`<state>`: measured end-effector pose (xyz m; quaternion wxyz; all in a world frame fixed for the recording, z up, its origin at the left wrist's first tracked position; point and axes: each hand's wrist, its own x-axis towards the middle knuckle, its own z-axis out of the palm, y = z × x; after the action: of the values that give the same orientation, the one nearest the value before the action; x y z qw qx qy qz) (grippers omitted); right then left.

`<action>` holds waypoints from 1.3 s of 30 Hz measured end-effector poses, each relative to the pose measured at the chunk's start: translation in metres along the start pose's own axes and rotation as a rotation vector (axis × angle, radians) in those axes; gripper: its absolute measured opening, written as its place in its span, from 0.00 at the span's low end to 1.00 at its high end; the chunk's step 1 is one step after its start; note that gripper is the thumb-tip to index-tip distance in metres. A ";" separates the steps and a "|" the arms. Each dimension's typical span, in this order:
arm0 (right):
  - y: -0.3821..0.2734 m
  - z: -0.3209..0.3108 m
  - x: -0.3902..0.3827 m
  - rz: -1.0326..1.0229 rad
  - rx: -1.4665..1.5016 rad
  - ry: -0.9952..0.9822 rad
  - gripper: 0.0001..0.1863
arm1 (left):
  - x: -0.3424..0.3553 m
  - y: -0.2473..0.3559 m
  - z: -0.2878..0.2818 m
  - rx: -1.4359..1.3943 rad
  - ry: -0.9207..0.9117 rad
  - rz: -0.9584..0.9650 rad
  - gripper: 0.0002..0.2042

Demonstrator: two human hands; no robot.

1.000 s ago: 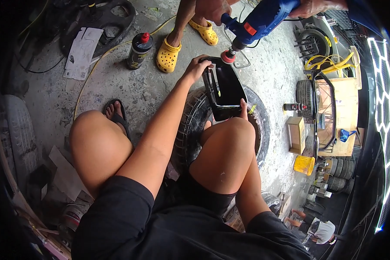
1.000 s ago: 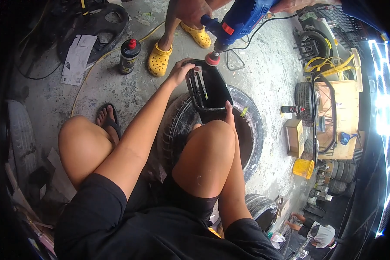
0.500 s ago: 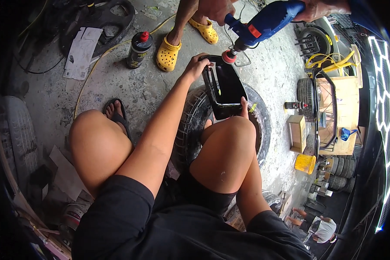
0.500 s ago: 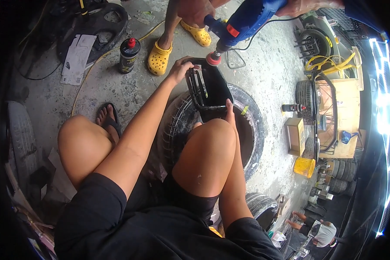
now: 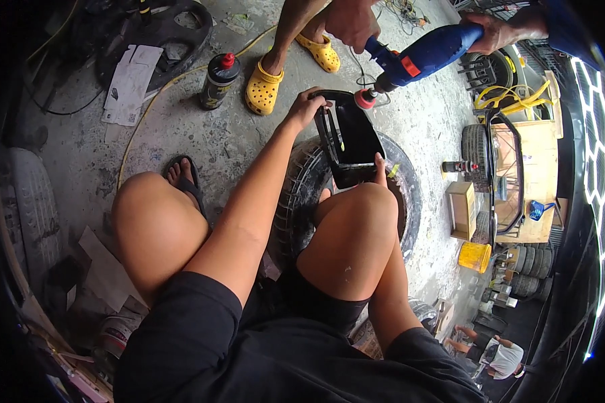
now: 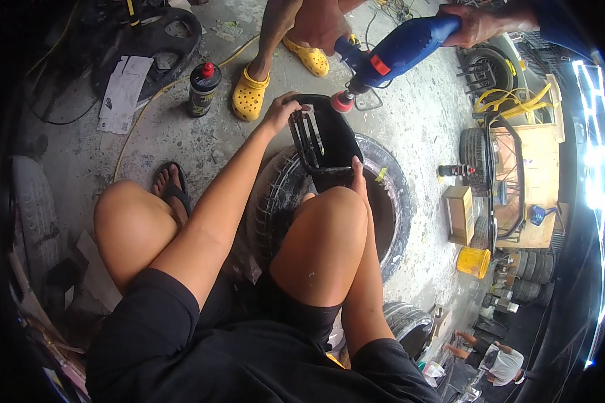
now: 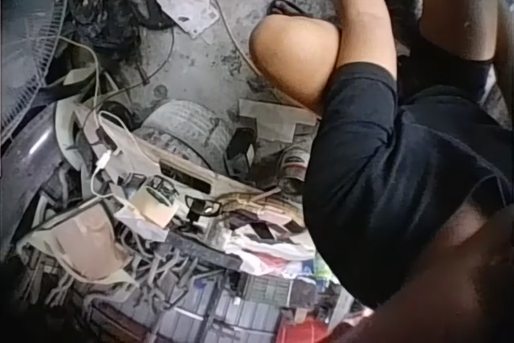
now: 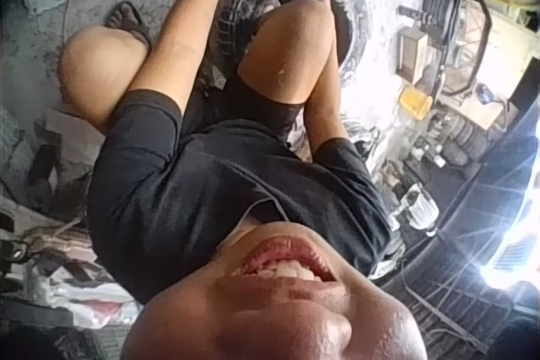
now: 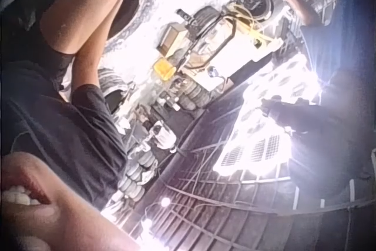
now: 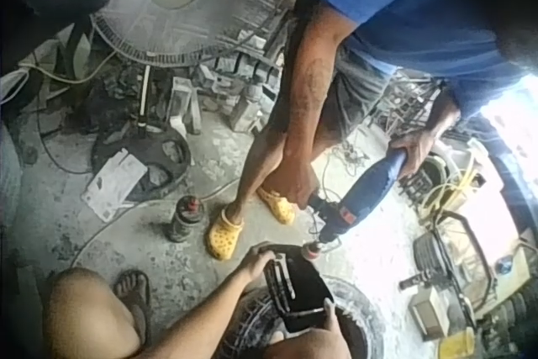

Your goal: Repairing and polishing a car side mirror housing using a power drill.

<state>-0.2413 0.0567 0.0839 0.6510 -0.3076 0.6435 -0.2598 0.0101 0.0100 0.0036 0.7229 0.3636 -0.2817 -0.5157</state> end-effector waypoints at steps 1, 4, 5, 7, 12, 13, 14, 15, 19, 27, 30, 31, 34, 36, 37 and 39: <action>-0.002 0.002 0.001 -0.004 0.000 -0.003 0.25 | 0.002 -0.001 -0.001 0.005 -0.011 0.001 0.13; -0.007 0.006 0.003 -0.014 0.002 -0.011 0.25 | 0.002 -0.005 -0.003 -0.017 -0.007 -0.007 0.13; -0.008 0.007 0.004 -0.016 0.002 -0.012 0.25 | 0.003 -0.006 -0.004 -0.028 -0.012 -0.025 0.13; -0.009 0.008 0.005 -0.018 0.002 -0.013 0.25 | 0.002 -0.008 -0.003 -0.025 -0.007 -0.029 0.13; -0.008 0.011 0.006 -0.011 -0.004 -0.016 0.25 | 0.005 -0.010 -0.006 0.014 -0.009 0.006 0.13; -0.008 0.009 0.006 -0.010 -0.005 -0.012 0.25 | 0.004 -0.008 -0.005 0.016 -0.009 -0.015 0.13; -0.008 0.008 0.006 -0.008 -0.005 -0.009 0.25 | 0.004 -0.007 -0.004 0.019 -0.009 -0.037 0.13; -0.008 0.007 0.006 -0.007 -0.005 -0.006 0.25 | 0.004 -0.006 -0.002 0.017 -0.009 -0.038 0.13; -0.005 0.005 0.006 0.002 -0.006 0.005 0.24 | 0.003 -0.004 0.002 -0.003 0.018 -0.021 0.12; -0.004 0.004 0.008 0.011 -0.006 0.012 0.24 | 0.004 -0.004 -0.001 0.034 -0.030 -0.012 0.13; -0.004 0.004 0.009 0.011 -0.006 0.016 0.24 | 0.003 -0.003 0.003 0.012 0.001 -0.015 0.11; -0.006 0.005 0.009 0.010 -0.007 0.015 0.24 | 0.003 -0.002 0.003 0.001 0.008 -0.033 0.11; -0.011 0.009 0.011 0.004 -0.011 0.008 0.24 | -0.001 0.000 0.000 -0.008 0.008 -0.045 0.12; -0.016 0.012 0.012 -0.001 -0.012 0.002 0.24 | -0.001 0.004 -0.002 -0.004 0.000 -0.038 0.12; -0.015 0.012 0.014 -0.002 -0.011 0.008 0.23 | -0.002 0.004 -0.001 -0.034 -0.005 -0.053 0.12; -0.012 -0.002 0.025 -0.025 -0.053 0.012 0.25 | -0.003 0.002 0.004 -0.067 -0.017 -0.071 0.12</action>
<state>-0.2413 0.0305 0.0756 0.6356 -0.3313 0.6501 -0.2523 0.0069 0.0127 0.0073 0.7136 0.3446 -0.2572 -0.5532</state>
